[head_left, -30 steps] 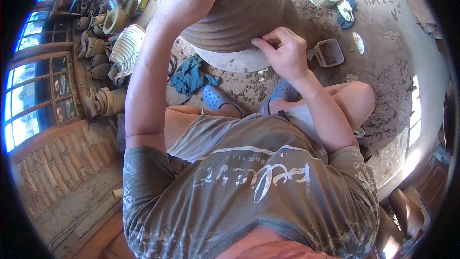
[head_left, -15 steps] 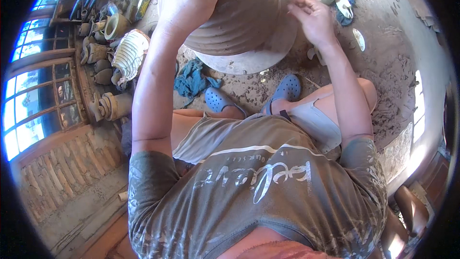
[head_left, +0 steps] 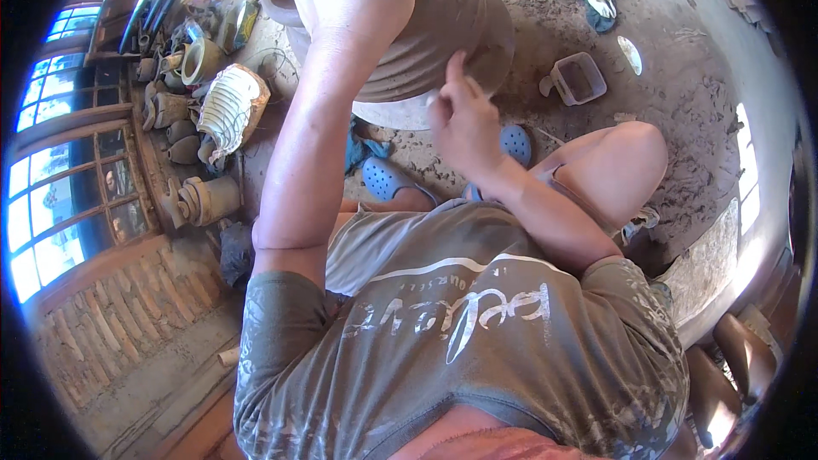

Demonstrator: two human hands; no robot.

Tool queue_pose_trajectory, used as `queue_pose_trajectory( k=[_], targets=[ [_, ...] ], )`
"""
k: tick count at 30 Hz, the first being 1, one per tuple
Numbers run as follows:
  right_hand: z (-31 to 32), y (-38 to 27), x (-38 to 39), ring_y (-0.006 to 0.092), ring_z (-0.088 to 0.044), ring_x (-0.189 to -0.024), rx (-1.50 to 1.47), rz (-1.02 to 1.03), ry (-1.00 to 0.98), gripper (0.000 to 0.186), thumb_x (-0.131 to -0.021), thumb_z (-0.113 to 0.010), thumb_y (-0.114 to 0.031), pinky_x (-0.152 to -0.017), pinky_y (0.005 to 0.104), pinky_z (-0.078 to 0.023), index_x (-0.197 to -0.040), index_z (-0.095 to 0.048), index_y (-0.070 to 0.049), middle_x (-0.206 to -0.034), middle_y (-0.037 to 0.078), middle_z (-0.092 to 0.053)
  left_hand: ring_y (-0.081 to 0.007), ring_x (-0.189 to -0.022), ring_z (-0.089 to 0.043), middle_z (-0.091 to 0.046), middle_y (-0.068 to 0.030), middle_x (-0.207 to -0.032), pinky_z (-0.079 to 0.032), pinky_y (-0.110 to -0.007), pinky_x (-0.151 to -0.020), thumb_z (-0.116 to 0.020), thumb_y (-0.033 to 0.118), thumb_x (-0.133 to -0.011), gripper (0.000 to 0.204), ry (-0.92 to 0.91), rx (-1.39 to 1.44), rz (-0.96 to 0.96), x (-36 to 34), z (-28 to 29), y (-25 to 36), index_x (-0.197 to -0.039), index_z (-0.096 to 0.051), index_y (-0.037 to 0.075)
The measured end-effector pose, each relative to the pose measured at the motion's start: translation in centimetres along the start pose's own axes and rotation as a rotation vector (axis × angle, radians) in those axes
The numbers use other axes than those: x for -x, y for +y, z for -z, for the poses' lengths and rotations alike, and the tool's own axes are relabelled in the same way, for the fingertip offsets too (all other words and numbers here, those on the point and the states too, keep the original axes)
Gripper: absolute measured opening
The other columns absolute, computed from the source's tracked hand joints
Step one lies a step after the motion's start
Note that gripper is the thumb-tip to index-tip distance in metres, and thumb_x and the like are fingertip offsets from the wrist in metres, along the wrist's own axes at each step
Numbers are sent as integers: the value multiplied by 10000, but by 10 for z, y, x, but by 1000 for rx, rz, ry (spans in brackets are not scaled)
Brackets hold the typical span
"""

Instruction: The person uses a flat tool and their hands to smooth the exterior ridges of a large clay pot on a spinning wheel. They move the tool vertically along the side and then pick up small pieces of clay to add to the base area.

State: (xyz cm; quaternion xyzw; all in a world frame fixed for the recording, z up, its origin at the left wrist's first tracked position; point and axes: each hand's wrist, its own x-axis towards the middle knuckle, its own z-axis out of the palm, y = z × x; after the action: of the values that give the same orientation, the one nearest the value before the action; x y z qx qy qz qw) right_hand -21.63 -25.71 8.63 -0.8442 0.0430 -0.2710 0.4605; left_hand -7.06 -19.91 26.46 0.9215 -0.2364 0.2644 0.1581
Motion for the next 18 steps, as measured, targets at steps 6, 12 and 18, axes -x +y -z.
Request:
queue_pose_trajectory(
  k=[6, 12, 18],
  targets=[
    [20, -30, 30, 380, -723, -799, -123, 122, -282, 286, -899, -716, -105, -697, 473, -578, -1175, -735, -33, -938, 166, -722, -492, -743, -689, -707, -281, -781, -526, -596, -681, -545, 362, -1086, 334, 22, 40, -41, 3, 2, -7, -1082, -596, 32],
    [45, 13, -11, 327, -728, -764, -255, -205, -127, 108, -896, -760, -103, -690, 413, -584, -987, -779, -48, -865, 136, -741, -506, -766, -689, -707, -289, -789, -531, -601, -697, -521, 358, -1095, 338, -92, 114, -41, 1, 12, -13, -1086, -586, 26],
    [39, 4, -28, 243, -697, -769, 133, 611, -68, 171, -806, -779, -39, -669, 360, -562, -973, -793, -73, -880, 30, -691, -480, -763, -703, -718, -274, -796, -551, -590, -698, -502, 366, -1094, 360, -45, 110, -26, 1, 10, -13, -1030, -584, 21]
  ],
)
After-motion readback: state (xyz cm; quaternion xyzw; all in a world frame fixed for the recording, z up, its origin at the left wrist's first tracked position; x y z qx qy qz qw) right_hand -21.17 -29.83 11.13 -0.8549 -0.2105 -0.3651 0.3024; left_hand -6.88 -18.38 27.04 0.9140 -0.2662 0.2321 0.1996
